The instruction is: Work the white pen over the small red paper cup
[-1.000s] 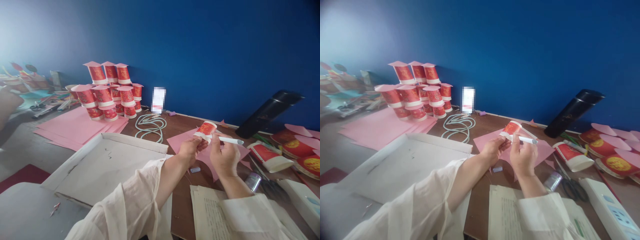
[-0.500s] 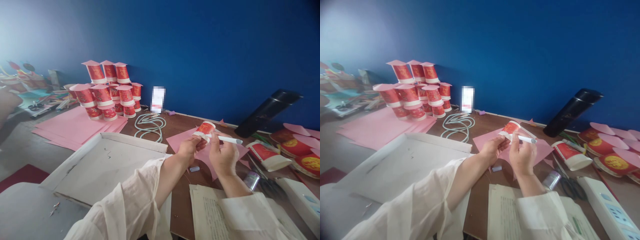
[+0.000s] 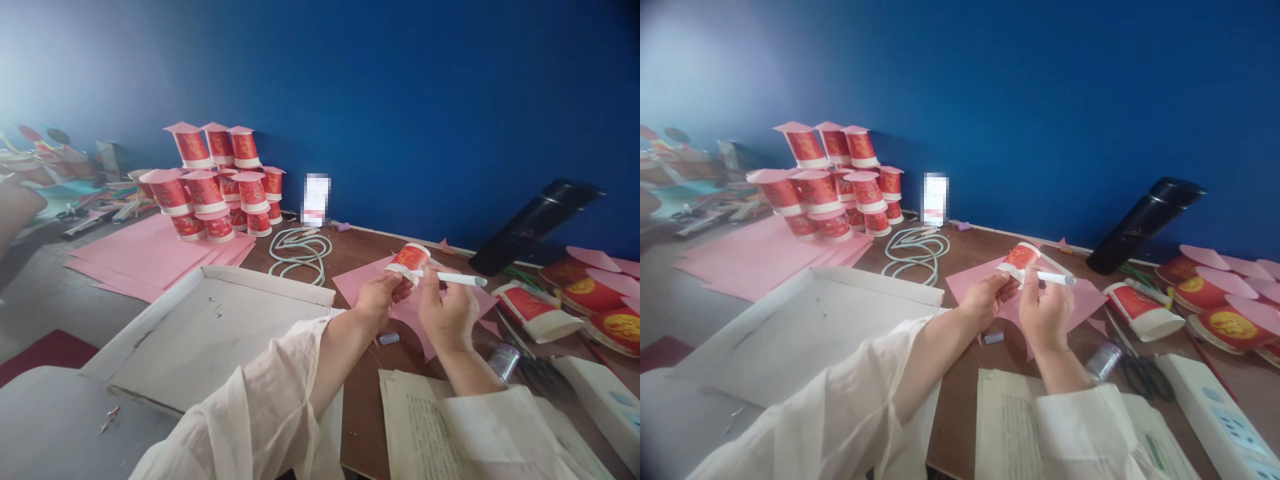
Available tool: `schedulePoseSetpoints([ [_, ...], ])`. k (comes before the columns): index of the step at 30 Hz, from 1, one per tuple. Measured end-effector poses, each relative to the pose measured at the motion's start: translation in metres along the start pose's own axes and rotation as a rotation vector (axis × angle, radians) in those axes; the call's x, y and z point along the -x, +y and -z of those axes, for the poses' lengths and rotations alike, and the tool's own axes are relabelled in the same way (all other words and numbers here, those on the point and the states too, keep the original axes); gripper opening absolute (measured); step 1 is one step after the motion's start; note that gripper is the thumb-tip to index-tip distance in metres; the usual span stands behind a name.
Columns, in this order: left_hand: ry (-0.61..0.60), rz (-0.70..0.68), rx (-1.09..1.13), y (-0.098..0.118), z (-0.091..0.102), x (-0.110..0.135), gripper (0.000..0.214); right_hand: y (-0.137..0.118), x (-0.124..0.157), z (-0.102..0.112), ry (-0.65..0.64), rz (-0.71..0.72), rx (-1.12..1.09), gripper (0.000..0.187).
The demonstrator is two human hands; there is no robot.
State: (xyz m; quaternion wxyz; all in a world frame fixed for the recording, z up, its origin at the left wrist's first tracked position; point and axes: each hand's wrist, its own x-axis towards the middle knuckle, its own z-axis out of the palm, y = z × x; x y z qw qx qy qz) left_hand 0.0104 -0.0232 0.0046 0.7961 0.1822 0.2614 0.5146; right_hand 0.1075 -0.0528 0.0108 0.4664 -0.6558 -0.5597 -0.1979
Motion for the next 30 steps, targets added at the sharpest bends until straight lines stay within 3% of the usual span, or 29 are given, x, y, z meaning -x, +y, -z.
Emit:
schedulePoseSetpoints([
  [30, 0.005, -0.005, -0.008, -0.0015, 0.0013, -0.0015, 0.005, -0.0012, -0.0003, 0.0015, 0.000, 0.002, 0.020, 0.036],
])
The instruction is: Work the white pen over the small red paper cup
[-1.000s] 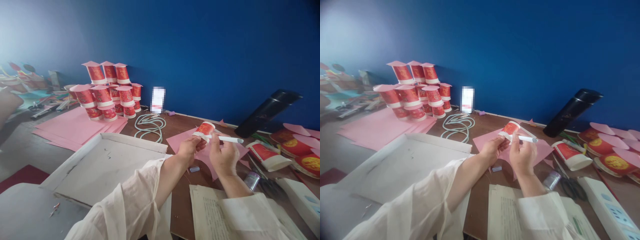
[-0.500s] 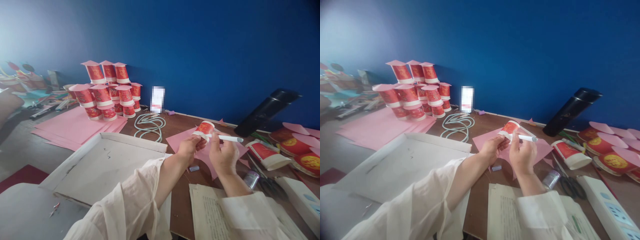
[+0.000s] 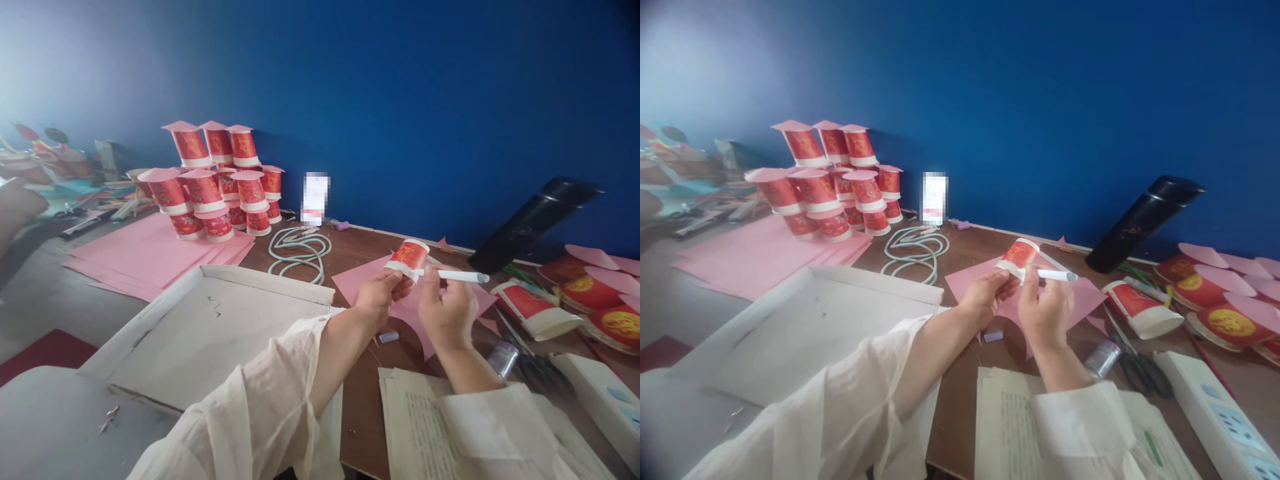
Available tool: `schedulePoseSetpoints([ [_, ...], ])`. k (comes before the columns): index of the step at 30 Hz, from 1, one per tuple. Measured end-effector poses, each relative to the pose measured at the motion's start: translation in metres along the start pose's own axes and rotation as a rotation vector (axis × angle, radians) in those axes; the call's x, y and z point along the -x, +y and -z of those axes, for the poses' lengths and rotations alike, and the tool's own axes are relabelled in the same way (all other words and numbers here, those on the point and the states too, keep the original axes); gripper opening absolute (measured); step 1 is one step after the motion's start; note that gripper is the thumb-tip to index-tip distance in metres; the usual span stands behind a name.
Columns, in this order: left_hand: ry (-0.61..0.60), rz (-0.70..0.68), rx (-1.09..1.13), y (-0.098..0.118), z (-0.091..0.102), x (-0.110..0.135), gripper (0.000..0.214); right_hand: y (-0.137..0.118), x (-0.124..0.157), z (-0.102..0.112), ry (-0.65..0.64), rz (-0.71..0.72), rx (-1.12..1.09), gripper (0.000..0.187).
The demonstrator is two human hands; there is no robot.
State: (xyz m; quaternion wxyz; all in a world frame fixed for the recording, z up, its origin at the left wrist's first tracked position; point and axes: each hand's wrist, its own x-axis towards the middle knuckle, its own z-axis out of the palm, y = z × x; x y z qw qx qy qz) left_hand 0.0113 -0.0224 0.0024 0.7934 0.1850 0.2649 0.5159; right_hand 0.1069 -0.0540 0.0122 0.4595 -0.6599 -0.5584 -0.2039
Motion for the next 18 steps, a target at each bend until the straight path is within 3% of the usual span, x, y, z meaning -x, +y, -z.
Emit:
schedulePoseSetpoints([
  [18, -0.010, -0.008, -0.057, 0.0022, -0.0006, 0.0009, 0.008, -0.0056, -0.0005, 0.0039, -0.035, -0.042, -0.056, 0.036],
])
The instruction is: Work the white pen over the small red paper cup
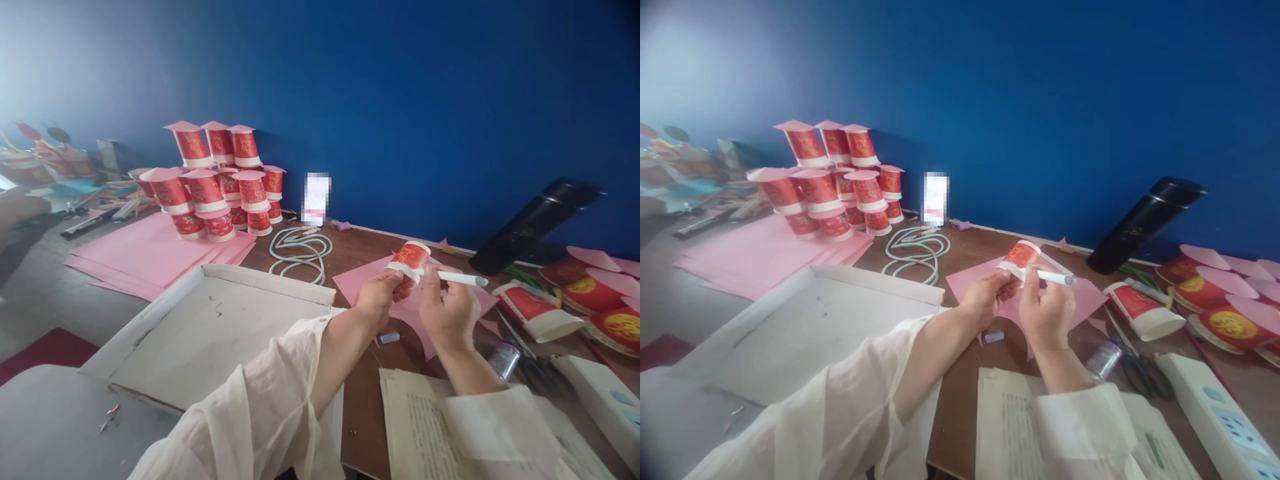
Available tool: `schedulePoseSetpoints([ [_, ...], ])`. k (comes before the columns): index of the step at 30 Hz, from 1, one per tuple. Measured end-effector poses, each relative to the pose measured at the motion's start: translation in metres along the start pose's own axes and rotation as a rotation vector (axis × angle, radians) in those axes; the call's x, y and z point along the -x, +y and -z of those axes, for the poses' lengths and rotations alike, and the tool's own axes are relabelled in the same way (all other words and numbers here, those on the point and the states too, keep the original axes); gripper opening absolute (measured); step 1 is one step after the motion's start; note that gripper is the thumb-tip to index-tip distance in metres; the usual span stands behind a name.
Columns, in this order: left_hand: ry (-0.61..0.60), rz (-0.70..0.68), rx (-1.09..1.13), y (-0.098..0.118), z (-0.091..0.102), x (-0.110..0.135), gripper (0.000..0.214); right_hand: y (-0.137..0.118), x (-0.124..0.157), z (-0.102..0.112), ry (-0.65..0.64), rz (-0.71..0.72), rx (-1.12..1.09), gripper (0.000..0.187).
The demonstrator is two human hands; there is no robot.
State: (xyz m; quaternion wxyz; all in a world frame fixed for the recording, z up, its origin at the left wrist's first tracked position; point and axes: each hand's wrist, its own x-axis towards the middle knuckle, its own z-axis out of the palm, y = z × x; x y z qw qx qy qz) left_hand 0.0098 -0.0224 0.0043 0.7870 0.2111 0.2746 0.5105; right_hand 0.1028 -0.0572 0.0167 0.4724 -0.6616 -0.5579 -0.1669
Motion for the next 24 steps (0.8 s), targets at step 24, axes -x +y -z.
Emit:
schedulePoseSetpoints([
  [24, 0.001, 0.023, 0.045, 0.0013, -0.0010, 0.0015, 0.008, 0.0002, 0.0006, 0.0000, -0.005, -0.010, -0.008, 0.037],
])
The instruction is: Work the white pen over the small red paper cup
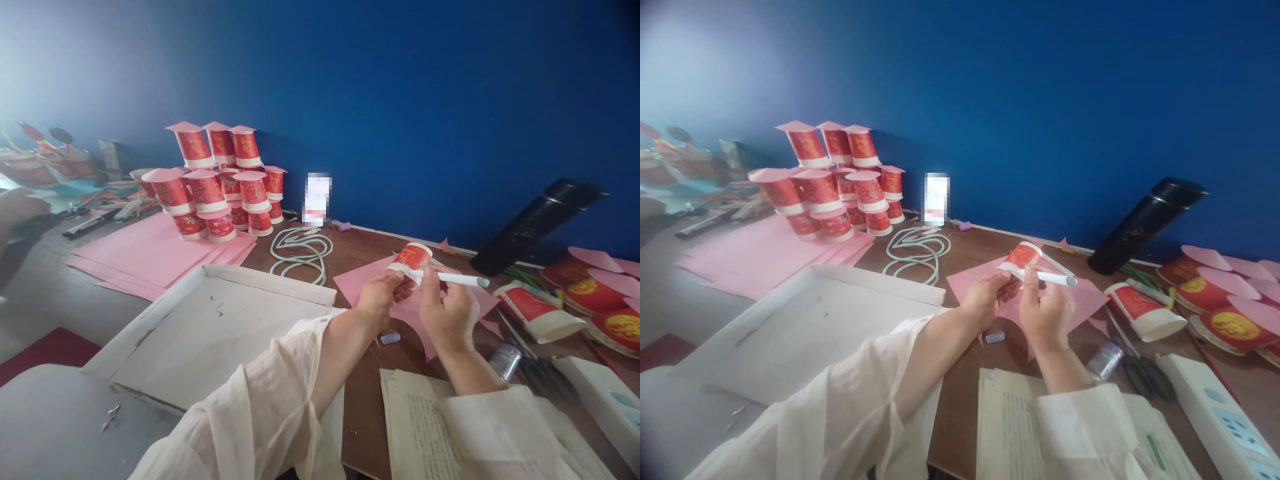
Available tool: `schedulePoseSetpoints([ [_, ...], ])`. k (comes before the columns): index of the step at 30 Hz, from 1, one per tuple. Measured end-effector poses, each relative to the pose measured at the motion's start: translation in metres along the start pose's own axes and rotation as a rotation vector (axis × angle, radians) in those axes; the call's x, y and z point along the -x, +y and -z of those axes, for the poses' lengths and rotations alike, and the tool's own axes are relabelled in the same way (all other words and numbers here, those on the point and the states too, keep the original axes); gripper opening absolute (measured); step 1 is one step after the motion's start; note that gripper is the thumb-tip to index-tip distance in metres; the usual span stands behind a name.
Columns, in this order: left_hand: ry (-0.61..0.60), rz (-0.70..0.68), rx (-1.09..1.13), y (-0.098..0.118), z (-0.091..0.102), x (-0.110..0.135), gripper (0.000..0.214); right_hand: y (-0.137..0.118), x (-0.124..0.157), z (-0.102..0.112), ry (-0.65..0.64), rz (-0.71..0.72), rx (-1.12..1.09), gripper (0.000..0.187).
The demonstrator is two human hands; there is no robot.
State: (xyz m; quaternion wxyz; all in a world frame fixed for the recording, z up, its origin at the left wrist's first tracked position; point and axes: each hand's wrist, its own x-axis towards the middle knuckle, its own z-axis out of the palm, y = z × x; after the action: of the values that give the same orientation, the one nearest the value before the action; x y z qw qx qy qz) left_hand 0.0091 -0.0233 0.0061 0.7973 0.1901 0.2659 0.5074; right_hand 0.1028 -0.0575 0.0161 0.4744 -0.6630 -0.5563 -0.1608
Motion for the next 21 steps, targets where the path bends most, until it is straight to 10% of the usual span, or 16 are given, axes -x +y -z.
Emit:
schedulePoseSetpoints([
  [21, 0.023, 0.019, 0.015, 0.0021, -0.0009, 0.0011, 0.009, 0.0042, -0.0018, -0.0007, 0.030, 0.017, 0.017, 0.037],
])
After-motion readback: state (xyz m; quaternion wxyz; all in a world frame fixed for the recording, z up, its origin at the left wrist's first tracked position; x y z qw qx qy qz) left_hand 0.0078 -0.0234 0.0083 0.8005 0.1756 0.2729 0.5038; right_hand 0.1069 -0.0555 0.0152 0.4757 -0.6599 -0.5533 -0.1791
